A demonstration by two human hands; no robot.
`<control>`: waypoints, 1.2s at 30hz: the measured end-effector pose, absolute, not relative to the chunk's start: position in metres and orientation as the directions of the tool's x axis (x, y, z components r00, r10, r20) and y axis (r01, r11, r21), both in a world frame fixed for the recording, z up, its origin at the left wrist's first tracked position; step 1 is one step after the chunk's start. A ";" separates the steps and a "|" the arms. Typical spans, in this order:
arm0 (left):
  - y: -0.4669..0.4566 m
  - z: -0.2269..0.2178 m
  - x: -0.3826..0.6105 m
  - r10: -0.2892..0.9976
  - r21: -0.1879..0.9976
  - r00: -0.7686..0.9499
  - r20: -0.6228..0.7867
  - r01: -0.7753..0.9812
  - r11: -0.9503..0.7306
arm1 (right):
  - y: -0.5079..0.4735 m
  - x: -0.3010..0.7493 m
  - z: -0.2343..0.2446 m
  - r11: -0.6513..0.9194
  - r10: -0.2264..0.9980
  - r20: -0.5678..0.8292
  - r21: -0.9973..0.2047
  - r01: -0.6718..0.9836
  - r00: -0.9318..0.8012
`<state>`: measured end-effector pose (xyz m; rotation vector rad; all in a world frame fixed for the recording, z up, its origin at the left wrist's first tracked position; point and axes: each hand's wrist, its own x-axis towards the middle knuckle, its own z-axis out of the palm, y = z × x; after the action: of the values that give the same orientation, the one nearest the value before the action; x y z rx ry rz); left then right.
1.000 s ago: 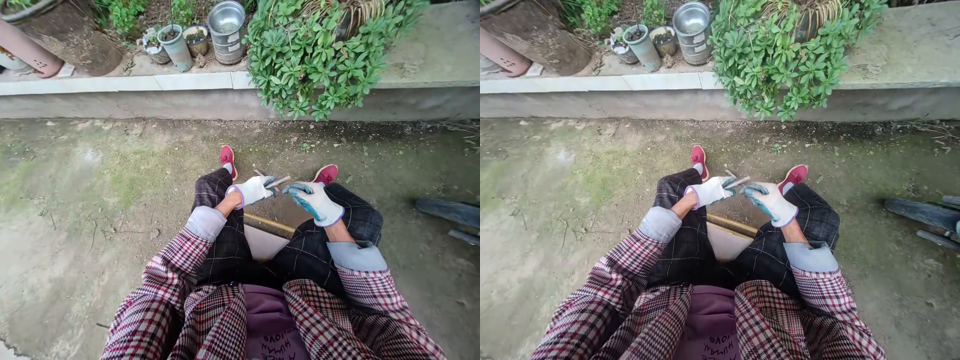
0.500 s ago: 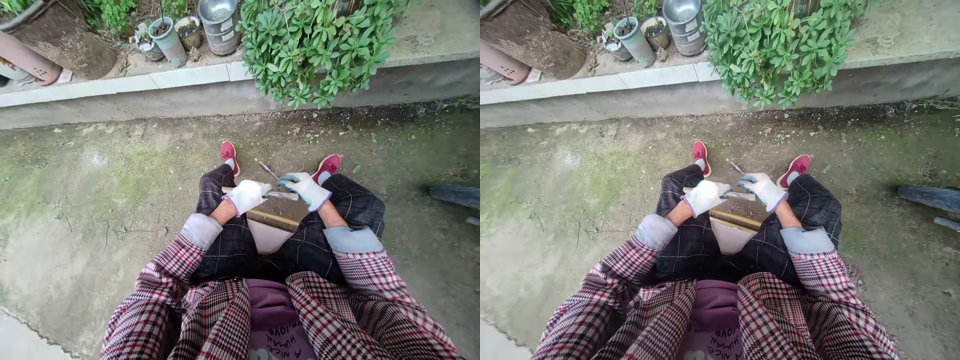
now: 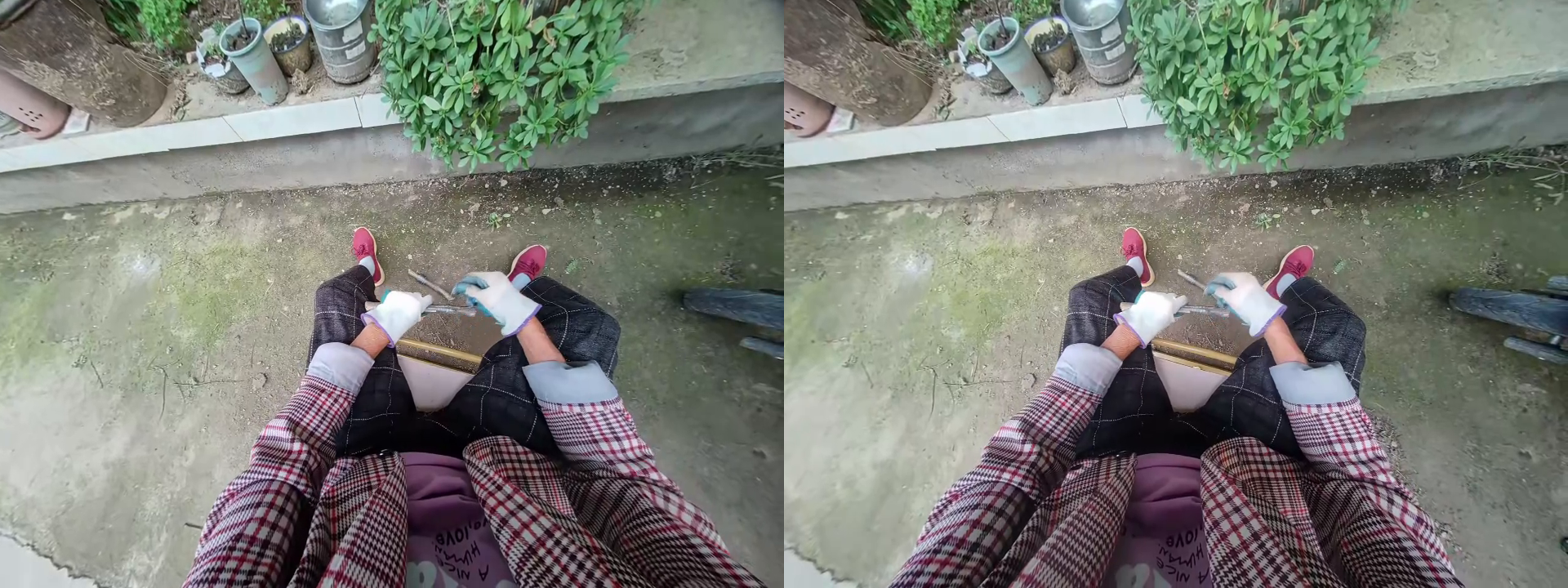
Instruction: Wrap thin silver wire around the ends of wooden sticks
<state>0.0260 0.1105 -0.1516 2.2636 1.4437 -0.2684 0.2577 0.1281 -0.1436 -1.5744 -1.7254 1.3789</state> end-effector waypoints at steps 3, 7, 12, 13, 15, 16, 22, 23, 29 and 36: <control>0.109 -0.146 0.022 0.846 0.330 0.422 -0.325 0.889 -0.316 | 0.137 0.271 -0.148 -0.186 0.941 -0.293 -0.864 0.468 -0.167; 0.112 -0.148 0.019 0.940 0.581 0.238 -0.246 0.812 -0.054 | 0.134 0.258 -0.158 -0.249 0.896 -0.393 -0.832 0.495 -0.209; 0.119 -0.161 0.026 0.940 0.586 0.180 -0.291 0.810 0.026 | 0.118 0.233 -0.165 -0.183 0.840 -0.434 -0.791 0.584 -0.325; 0.119 -0.163 0.028 0.931 0.526 0.181 -0.318 0.850 0.015 | 0.115 0.232 -0.164 -0.164 0.828 -0.438 -0.787 0.595 -0.351; 0.118 -0.166 0.032 0.902 0.370 0.210 -0.377 0.927 -0.061 | 0.111 0.233 -0.159 -0.147 0.809 -0.446 -0.784 0.604 -0.382; 0.117 -0.167 0.034 0.887 0.291 0.234 -0.399 0.949 -0.119 | 0.110 0.236 -0.155 -0.140 0.805 -0.448 -0.781 0.609 -0.389; 0.114 -0.169 0.035 0.801 0.123 0.440 -0.406 0.895 -0.429 | 0.118 0.262 -0.140 -0.011 0.871 -0.343 -0.730 0.683 -0.353; 0.114 -0.170 0.032 0.791 0.121 0.460 -0.403 0.884 -0.452 | 0.121 0.264 -0.141 -0.005 0.885 -0.327 -0.719 0.695 -0.332; 0.111 -0.169 0.020 0.791 0.545 0.513 -0.332 0.789 -0.283 | 0.136 0.268 -0.155 -0.234 0.903 -0.365 -0.861 0.452 -0.227; 0.122 -0.157 0.024 0.903 0.866 0.112 -0.415 0.353 0.355 | 0.126 0.246 -0.149 -0.347 0.868 -0.428 -0.886 0.309 -0.252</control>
<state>0.0239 0.1219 -0.1566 1.2073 1.4634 0.5984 0.2464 0.1265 -0.1489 -1.5495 -1.4303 1.6341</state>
